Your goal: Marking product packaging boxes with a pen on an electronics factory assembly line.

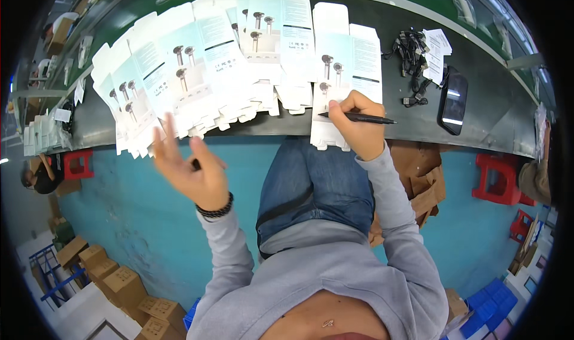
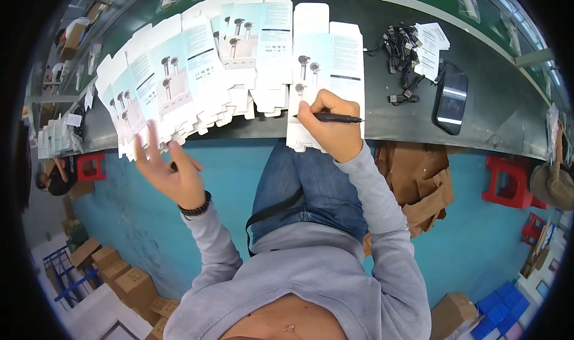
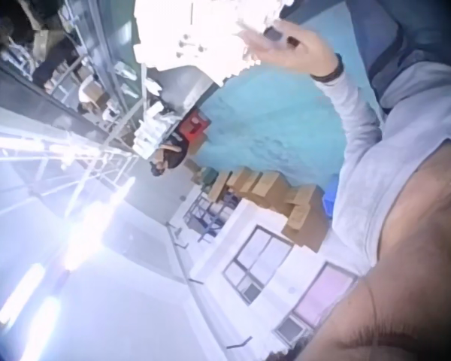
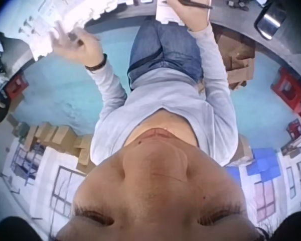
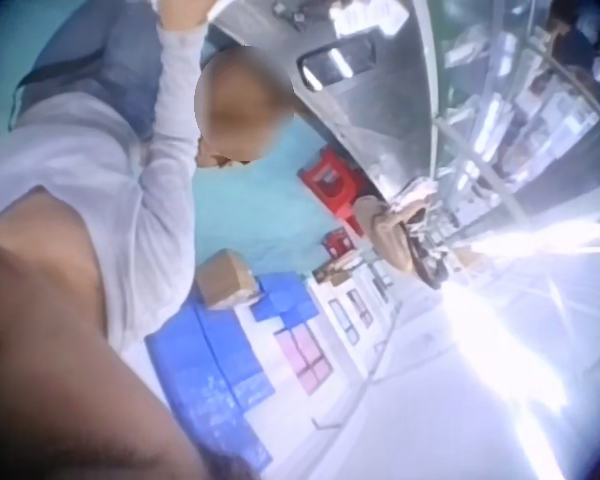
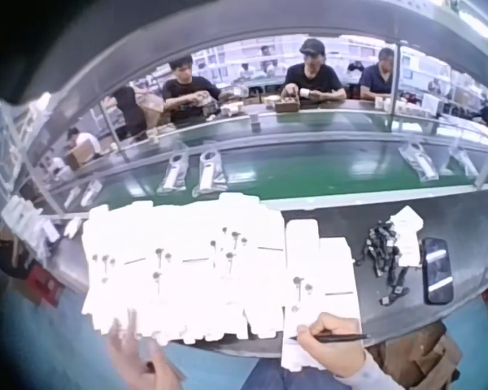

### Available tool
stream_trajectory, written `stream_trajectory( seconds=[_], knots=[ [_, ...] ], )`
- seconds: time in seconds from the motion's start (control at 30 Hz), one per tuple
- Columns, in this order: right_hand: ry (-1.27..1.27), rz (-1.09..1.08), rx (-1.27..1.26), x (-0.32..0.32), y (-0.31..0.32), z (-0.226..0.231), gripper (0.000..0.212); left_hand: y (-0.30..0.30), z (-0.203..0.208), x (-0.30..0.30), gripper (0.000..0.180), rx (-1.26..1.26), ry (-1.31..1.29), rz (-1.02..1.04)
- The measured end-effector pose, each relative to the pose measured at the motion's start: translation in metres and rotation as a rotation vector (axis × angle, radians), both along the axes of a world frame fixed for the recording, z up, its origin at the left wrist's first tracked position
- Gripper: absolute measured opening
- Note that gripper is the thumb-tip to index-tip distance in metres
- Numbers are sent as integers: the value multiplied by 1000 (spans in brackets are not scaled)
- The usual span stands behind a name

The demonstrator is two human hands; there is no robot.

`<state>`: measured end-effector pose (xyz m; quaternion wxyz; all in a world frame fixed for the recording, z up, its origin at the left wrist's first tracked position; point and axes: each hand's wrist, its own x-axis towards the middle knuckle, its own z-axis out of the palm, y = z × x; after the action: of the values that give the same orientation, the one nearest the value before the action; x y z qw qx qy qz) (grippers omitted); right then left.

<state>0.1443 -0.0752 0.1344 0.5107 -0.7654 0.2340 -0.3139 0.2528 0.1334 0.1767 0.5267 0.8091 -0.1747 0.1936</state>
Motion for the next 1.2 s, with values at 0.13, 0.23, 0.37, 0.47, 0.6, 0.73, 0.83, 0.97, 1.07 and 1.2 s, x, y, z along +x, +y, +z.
stream_trajectory(
  seconds=[0.13, 0.23, 0.37, 0.47, 0.6, 0.73, 0.83, 0.97, 1.07, 1.2],
  knots=[
    [61, 45, -26, 0, 1, 1, 24, -22, -8, -39, 36, -90, 420, -555],
    [71, 58, -46, 3, 4, 3, 24, -41, -18, -53, 36, -114, 616, -666],
    [67, 46, -85, 2, 5, 4, 24, -51, -30, -55, 38, -102, 733, -729],
    [13, -32, -65, -2, 3, 3, 24, -52, -32, -58, 40, -121, 729, -738],
    [-188, -41, 228, -13, -1, -2, 25, -53, -28, -71, 47, -380, 722, -773],
    [-370, -3, 437, -29, -2, 7, 28, -67, -20, -76, 54, -627, 1159, -835],
    [-514, 2, 543, -38, -8, 6, 26, -66, -16, -74, 55, -688, 1179, -782],
    [-689, -212, 501, -38, -21, 30, 26, -44, 4, -46, 57, -836, 1031, -631],
    [-510, -195, 339, -32, -18, 23, 27, -21, 17, -15, 62, -762, 736, -502],
    [-289, -93, 115, -16, -4, 7, 25, 10, 27, 22, 58, -613, 520, -297]
  ],
)
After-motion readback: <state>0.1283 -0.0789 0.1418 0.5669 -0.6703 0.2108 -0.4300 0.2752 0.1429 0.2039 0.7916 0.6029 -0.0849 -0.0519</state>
